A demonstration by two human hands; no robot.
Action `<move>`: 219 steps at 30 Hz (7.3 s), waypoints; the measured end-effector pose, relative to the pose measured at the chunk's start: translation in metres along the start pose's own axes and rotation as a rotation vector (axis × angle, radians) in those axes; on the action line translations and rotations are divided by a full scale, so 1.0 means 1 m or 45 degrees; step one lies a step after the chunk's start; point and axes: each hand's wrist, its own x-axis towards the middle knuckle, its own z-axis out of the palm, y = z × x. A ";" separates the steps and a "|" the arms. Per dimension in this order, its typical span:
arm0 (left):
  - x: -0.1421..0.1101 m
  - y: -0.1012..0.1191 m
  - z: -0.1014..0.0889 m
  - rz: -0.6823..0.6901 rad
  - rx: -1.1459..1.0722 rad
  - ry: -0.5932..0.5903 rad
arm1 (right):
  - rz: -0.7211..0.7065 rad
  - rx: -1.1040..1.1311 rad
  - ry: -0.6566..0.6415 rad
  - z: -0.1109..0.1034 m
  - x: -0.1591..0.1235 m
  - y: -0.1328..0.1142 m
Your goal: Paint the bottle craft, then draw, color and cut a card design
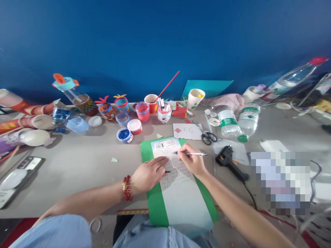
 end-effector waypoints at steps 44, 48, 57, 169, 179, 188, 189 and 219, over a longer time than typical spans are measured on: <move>-0.001 0.000 0.002 -0.018 -0.056 -0.019 | -0.034 -0.301 0.217 -0.001 0.003 -0.002; -0.002 -0.001 0.003 -0.037 -0.068 -0.024 | -0.023 -0.288 0.205 -0.001 0.003 -0.002; -0.001 0.000 0.002 -0.026 -0.087 -0.020 | -0.019 -0.311 0.173 -0.002 0.003 -0.003; -0.002 -0.001 0.003 -0.026 -0.071 -0.054 | -0.051 -0.138 -0.035 -0.002 0.002 -0.004; -0.002 -0.001 0.004 -0.032 -0.067 -0.059 | -0.073 -0.127 -0.127 0.003 0.005 -0.007; -0.001 0.000 0.003 -0.040 -0.065 -0.069 | -0.071 -0.135 -0.134 0.003 0.005 -0.010; -0.001 -0.001 0.003 -0.036 -0.059 -0.068 | -0.072 -0.136 -0.136 0.003 0.005 -0.010; -0.002 -0.002 0.007 -0.016 -0.005 -0.050 | -0.073 -0.062 -0.135 0.017 0.010 -0.014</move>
